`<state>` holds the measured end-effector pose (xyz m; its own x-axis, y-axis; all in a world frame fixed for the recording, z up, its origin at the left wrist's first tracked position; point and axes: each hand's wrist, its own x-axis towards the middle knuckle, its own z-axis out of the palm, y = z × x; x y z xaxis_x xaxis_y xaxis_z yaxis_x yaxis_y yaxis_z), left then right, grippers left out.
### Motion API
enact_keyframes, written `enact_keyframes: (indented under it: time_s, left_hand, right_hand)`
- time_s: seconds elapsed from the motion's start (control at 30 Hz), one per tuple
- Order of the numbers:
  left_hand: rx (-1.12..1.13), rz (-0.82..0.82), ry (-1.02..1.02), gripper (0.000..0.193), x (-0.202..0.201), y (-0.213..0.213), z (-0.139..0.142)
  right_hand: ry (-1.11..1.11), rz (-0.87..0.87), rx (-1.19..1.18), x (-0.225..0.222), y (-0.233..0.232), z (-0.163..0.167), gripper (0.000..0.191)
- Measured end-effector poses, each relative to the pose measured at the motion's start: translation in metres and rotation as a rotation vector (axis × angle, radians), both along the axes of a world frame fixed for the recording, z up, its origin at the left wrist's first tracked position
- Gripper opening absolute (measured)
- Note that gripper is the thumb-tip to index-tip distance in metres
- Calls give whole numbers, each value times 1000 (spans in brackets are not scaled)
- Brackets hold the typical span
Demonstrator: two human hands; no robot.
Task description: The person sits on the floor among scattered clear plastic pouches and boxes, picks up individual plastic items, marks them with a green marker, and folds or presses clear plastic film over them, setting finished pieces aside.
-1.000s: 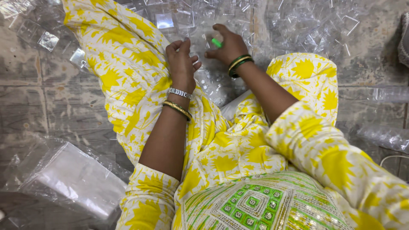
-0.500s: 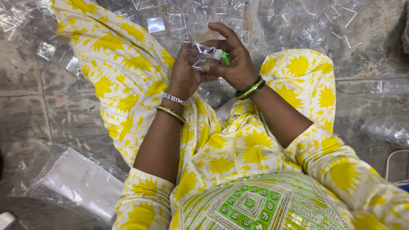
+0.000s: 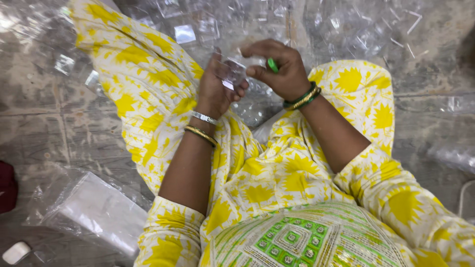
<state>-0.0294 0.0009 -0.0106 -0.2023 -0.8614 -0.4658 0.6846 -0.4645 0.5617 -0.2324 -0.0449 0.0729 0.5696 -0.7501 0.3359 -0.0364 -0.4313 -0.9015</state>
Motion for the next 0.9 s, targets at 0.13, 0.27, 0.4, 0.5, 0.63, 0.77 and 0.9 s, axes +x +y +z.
enact_keyframes:
  time_s: [0.13, 0.27, 0.4, 0.5, 0.63, 0.77, 0.9]
  left_hand:
    - [48, 77, 20, 58, -4, -1, 5]
    - [43, 135, 92, 52, -4, -4, 13]
    - [-9, 201, 128, 51, 3, -4, 13]
    - [-43, 270, 154, 50, 6, -5, 9]
    - [54, 264, 17, 53, 3, -5, 10]
    - [159, 246, -171, 61, 2, -7, 22]
    - [148, 269, -374, 69, 1, -3, 34]
  right_hand:
    - [97, -104, -61, 5, -5, -7, 24]
    - [131, -147, 28, 9, -4, -11, 15]
    - [64, -154, 79, 10, -2, -18, 12]
    - [16, -193, 271, 10, -3, -29, 11]
    - [-99, -204, 478, 13, -1, -46, 11]
    - [-94, -229, 378, 19, 8, -51, 10]
    - [-65, -269, 242, 24, 15, -41, 8]
